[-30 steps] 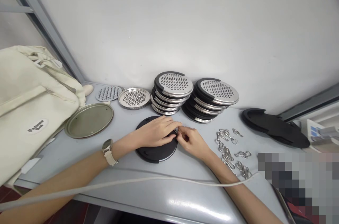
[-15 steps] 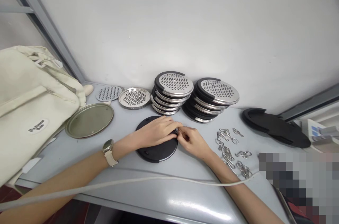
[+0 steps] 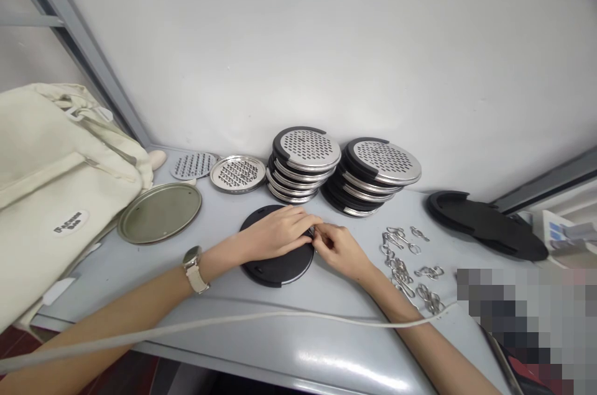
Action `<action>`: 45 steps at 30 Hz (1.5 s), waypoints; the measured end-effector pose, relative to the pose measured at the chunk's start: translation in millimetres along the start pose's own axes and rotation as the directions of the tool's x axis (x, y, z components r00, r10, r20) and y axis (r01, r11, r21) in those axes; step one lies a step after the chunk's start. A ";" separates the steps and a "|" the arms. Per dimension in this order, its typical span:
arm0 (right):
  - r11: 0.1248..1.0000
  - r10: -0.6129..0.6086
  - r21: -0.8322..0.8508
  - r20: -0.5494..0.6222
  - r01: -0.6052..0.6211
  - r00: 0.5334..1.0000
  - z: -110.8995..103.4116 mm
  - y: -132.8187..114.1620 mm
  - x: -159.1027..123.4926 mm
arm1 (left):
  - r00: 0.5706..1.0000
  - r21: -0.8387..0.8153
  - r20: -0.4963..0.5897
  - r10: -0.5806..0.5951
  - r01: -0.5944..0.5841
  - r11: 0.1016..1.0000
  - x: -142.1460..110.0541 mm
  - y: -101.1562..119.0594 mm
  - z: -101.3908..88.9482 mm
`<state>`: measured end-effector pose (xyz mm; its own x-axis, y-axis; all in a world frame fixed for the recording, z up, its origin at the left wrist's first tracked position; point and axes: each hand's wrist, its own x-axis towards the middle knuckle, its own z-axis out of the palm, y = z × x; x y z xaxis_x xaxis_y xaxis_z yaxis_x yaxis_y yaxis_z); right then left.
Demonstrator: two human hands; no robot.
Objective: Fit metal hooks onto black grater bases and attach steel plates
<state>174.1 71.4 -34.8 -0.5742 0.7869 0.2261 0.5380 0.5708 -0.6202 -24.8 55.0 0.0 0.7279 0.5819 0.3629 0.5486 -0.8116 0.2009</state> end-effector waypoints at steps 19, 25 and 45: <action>1.000 -0.010 -0.001 0.006 0.010 1.000 0.2 0.6 -0.1 | 1.000 0.034 0.000 0.003 -0.003 0.999 -0.7 -1.2 1.4; 1.000 -0.007 -0.007 0.007 0.007 1.000 0.4 1.5 0.4 | 1.000 0.035 -0.006 0.020 -0.020 0.999 0.2 -0.5 1.1; 1.000 -0.003 -0.006 0.030 0.003 1.000 -0.5 0.9 1.2 | 1.000 0.015 -0.009 0.013 -0.013 1.000 0.0 -0.3 1.1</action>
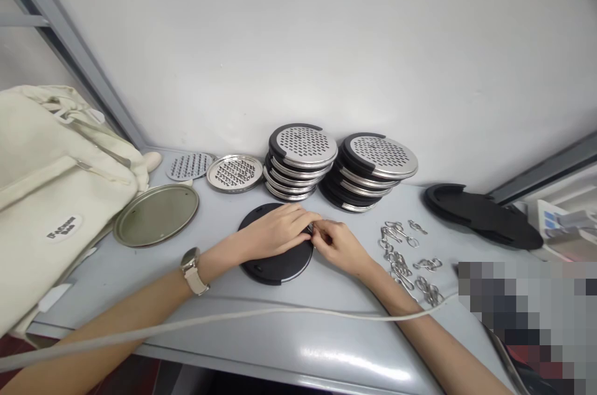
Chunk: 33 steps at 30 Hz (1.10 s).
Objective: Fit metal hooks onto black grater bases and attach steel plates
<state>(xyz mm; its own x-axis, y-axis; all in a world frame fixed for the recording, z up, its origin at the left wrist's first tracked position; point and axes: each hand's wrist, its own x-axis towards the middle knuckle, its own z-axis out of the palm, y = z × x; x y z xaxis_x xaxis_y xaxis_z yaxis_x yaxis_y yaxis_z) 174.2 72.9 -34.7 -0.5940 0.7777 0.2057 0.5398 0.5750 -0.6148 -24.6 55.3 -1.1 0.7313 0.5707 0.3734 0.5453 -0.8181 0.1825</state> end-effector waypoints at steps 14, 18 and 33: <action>1.000 -0.010 0.011 -0.018 0.011 1.000 0.2 0.0 -0.4 | 1.000 0.006 0.004 0.002 -0.002 1.000 1.3 1.2 -0.6; 1.000 -0.009 -0.001 -0.023 0.009 1.000 -0.2 -0.5 -0.5 | 1.000 0.005 0.007 -0.001 0.001 1.000 1.5 1.2 -0.5; 1.000 -0.011 -0.011 -0.022 0.011 1.000 -0.2 -1.0 -0.9 | 1.000 -0.033 0.020 0.006 -0.006 0.999 0.9 -1.5 0.8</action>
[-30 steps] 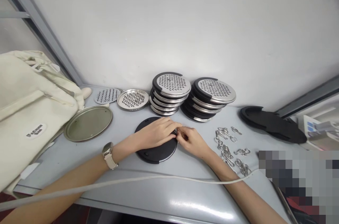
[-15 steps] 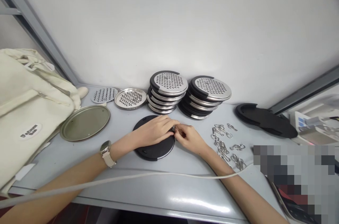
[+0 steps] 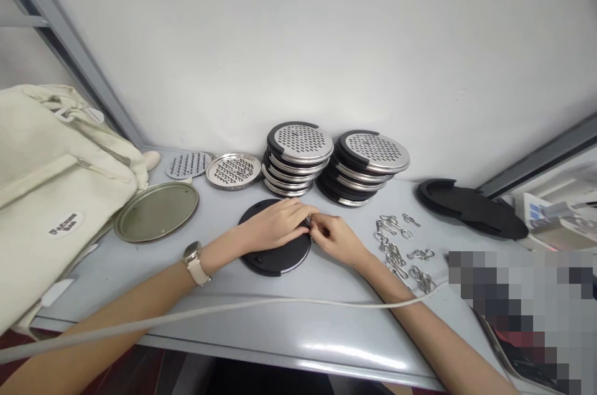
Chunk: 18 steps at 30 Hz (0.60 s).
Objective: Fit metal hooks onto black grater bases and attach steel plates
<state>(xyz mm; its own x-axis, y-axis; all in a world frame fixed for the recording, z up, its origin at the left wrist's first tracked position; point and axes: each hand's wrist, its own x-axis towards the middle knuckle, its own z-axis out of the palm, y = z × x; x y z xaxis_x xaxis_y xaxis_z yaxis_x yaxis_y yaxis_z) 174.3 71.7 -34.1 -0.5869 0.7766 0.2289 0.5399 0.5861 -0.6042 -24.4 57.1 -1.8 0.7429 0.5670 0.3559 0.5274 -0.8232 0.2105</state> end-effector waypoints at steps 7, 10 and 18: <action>1.000 -0.010 0.004 -0.009 0.010 1.000 -0.2 -2.0 0.1 | 0.999 -0.029 -0.035 -0.006 0.005 1.000 -1.0 -1.9 3.4; 1.000 -0.013 0.009 -0.007 0.013 1.000 0.0 -2.4 -0.3 | 0.998 -0.022 -0.053 -0.016 0.014 1.000 -1.8 -2.3 4.7; 0.999 -0.020 0.027 -0.013 0.020 1.000 -0.4 -2.7 0.9 | 0.998 -0.051 -0.045 -0.040 0.037 0.998 -1.1 -1.8 3.1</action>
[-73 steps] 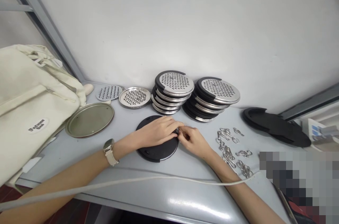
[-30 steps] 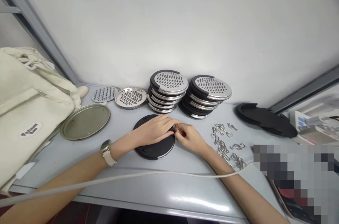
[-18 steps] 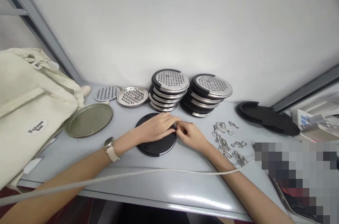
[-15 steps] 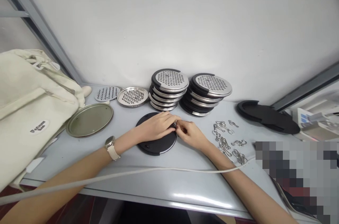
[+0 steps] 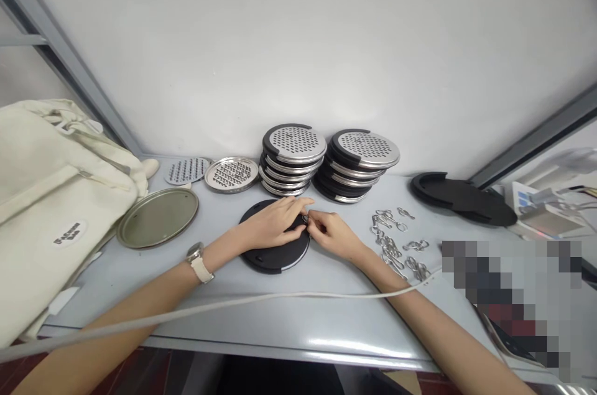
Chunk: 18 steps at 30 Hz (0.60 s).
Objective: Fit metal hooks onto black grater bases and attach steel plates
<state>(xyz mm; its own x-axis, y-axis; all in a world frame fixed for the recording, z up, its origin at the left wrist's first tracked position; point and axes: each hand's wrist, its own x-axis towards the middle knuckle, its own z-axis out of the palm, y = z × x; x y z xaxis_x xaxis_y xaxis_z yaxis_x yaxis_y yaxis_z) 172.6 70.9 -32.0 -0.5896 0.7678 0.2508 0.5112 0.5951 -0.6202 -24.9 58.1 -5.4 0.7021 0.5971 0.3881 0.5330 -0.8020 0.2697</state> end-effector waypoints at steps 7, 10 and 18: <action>1.000 0.020 0.009 0.022 -0.020 1.000 0.1 1.5 0.1 | 1.000 0.032 -0.007 0.007 -0.007 0.999 -1.0 -1.3 1.2; 1.000 0.019 0.001 0.019 -0.019 1.000 0.4 0.9 -0.4 | 1.000 0.066 -0.005 0.008 -0.008 0.998 -0.9 -1.0 1.2; 1.000 0.026 -0.015 0.021 -0.025 0.999 0.2 -0.3 -0.5 | 1.000 0.087 -0.005 0.011 -0.010 0.996 -0.8 0.0 1.1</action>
<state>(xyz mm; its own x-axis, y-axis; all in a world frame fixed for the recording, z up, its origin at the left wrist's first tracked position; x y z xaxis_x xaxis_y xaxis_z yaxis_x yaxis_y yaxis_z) 172.7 70.3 -32.0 -0.5892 0.7777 0.2192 0.5355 0.5791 -0.6148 -24.9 57.6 -6.7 0.7052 0.5884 0.3957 0.5651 -0.8034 0.1876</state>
